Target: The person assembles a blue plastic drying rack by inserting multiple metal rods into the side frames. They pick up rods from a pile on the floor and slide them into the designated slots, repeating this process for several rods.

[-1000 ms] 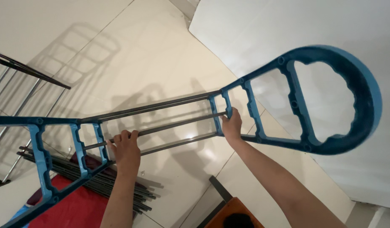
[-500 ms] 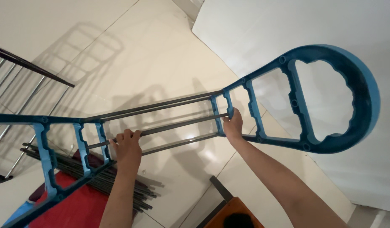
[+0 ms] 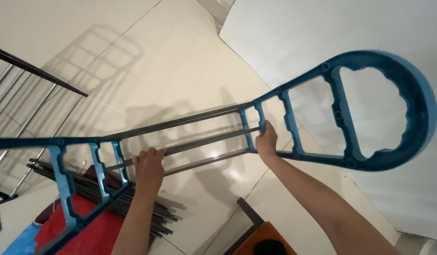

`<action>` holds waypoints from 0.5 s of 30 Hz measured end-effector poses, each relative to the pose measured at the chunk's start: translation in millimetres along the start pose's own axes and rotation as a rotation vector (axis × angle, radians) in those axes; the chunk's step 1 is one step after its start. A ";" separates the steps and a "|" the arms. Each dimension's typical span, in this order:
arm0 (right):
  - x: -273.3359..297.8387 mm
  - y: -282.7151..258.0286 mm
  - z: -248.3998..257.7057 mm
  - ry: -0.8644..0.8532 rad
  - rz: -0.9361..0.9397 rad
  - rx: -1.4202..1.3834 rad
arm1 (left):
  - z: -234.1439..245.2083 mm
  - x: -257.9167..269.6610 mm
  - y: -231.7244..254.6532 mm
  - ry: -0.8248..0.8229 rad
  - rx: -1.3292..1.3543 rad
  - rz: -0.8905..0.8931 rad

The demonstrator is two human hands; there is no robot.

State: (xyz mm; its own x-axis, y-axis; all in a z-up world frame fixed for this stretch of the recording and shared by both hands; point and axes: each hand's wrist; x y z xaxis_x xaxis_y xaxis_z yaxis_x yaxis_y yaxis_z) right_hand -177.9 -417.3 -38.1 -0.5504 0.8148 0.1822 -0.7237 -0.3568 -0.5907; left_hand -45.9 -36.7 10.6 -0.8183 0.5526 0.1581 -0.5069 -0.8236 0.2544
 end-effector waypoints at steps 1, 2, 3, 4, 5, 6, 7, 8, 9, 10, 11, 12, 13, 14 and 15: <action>1.6 -1.4 1.1 -0.032 -0.045 -0.007 | -0.2 1.1 -0.7 -0.017 0.021 0.000; 1.9 -2.6 1.7 -0.012 -0.014 -0.004 | -0.7 2.0 -0.5 -0.034 0.041 0.000; 0.5 -3.4 2.2 0.007 0.018 -0.003 | -1.1 2.9 -0.2 -0.050 0.061 0.001; -0.9 -3.6 2.6 0.025 0.050 -0.001 | -1.6 3.5 0.5 -0.043 0.079 -0.001; -1.2 -2.8 2.7 0.031 0.063 0.009 | -2.1 5.4 1.0 -0.037 0.098 -0.001; -1.6 -2.0 3.1 0.038 0.076 0.018 | -2.1 7.4 1.3 -0.031 0.116 -0.001; -2.2 -2.5 3.1 0.046 0.090 0.026 | -1.2 7.8 1.3 -0.042 0.103 -0.006; -2.5 -3.0 3.2 0.031 0.071 0.016 | 0.0 8.1 1.0 -0.053 0.089 -0.011; -3.1 -3.1 3.9 0.016 0.052 0.008 | 0.6 8.2 0.6 -0.065 0.077 -0.016; -3.8 -2.7 4.3 0.001 0.034 0.000 | 0.9 8.0 -0.2 -0.067 0.090 -0.011; -2.9 -0.9 4.2 -0.015 0.016 0.003 | 0.4 9.2 -0.8 -0.072 0.104 -0.007; -2.4 1.3 3.9 -0.031 -0.001 0.007 | -0.3 10.3 -1.0 -0.077 0.117 -0.002; -3.7 2.3 3.1 -0.046 -0.017 0.009 | -0.5 9.7 -0.7 -0.074 0.117 -0.005; -5.6 3.2 2.3 -0.023 0.006 0.013 | -0.6 9.0 0.0 -0.070 0.117 -0.008; -6.1 4.7 1.3 -0.002 0.027 0.018 | -0.6 10.2 0.4 -0.070 0.116 -0.011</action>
State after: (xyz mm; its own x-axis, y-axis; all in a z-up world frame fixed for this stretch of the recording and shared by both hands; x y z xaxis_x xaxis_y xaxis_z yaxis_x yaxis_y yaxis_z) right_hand -178.5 -424.6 -40.9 -0.5704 0.8040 0.1680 -0.7162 -0.3868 -0.5809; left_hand -54.7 -31.5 11.7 -0.7903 0.5720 0.2195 -0.4773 -0.7995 0.3646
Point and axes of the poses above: each hand's wrist, its own x-axis away from the middle knuckle, its own z-axis out of the back of the hand, y = z × x, and after that the axes turned 2 degrees about -z, right-handed
